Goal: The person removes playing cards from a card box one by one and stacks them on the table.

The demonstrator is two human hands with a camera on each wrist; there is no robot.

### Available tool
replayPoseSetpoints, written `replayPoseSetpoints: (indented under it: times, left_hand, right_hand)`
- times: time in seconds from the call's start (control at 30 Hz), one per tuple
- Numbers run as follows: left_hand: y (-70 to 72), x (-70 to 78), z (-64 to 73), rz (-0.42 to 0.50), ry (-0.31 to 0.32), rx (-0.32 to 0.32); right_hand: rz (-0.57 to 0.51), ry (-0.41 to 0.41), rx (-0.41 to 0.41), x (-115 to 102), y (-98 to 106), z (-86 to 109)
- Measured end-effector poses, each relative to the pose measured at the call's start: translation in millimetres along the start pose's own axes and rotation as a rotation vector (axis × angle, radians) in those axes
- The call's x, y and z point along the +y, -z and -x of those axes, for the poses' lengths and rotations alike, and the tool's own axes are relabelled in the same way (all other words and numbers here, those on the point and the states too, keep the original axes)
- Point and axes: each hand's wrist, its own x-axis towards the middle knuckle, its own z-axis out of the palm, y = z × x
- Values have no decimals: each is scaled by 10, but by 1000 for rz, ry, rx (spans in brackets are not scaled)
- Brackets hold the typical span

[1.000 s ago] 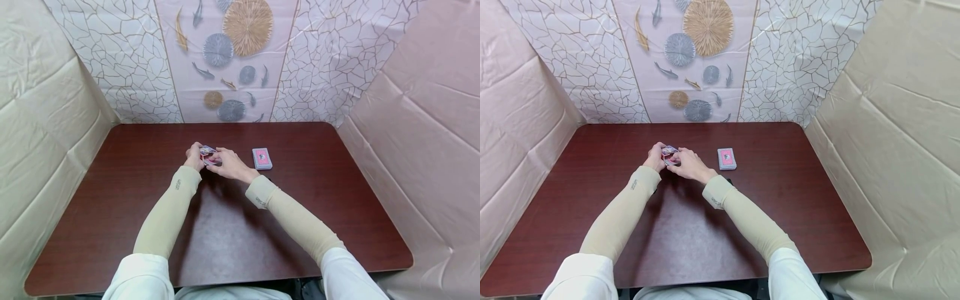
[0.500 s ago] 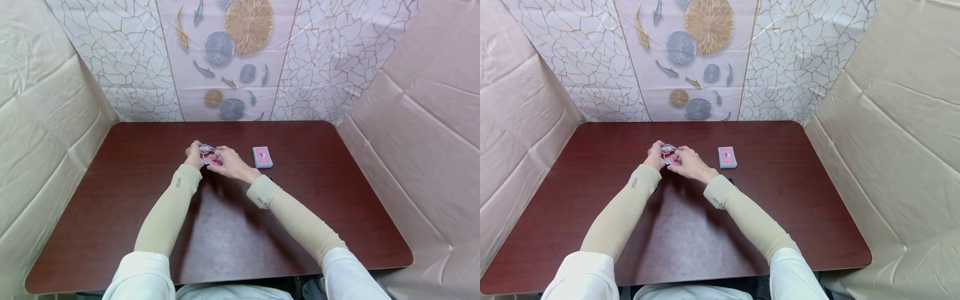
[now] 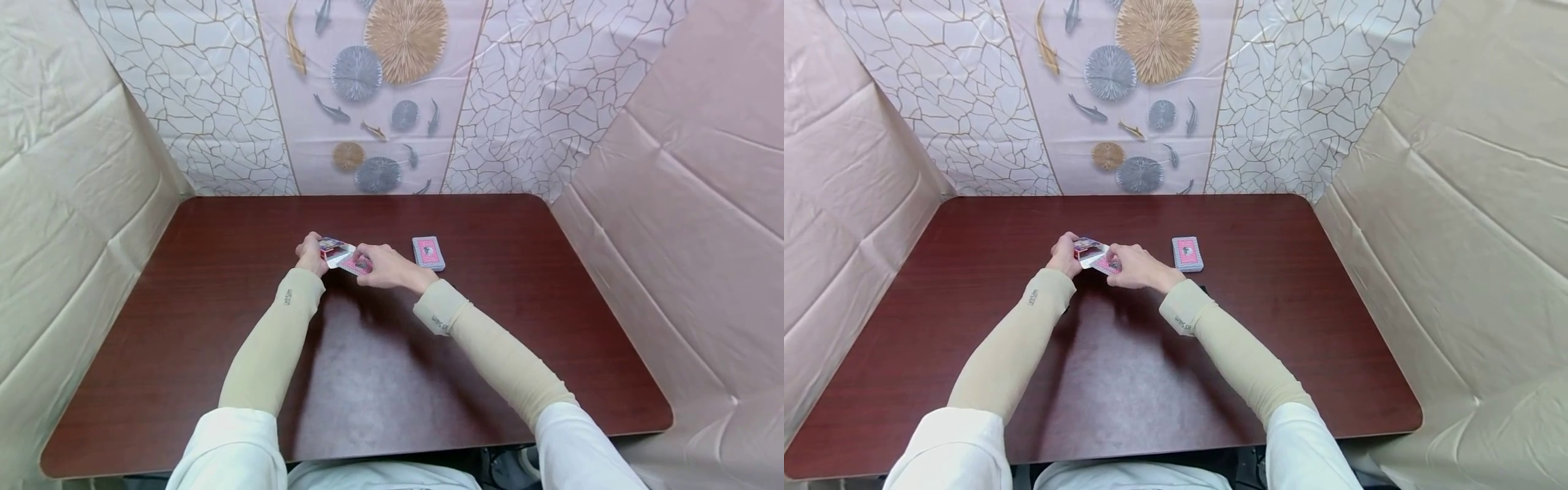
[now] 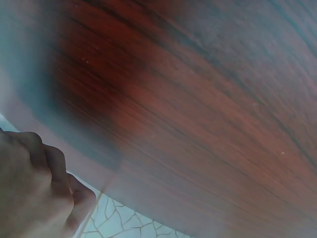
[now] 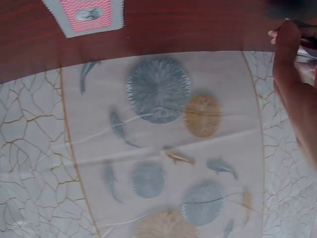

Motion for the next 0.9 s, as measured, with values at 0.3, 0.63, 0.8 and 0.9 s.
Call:
replayPoseSetpoints:
  times: [0.3, 0.63, 0.8, 0.9]
  left_hand:
    - [56, 20, -19, -31, 17, 28]
    - [43, 49, 3, -28, 51, -4]
    - [30, 51, 1, -31, 56, -5]
    - [9, 50, 4, -27, 56, -17]
  right_hand:
    - [-23, -42, 7, 304, 103, 75]
    - [58, -266, 294, 817, 141, 148]
    - [155, -380, 419, 1062, 43, 177]
    - [193, -425, 450, 1163, -26, 184]
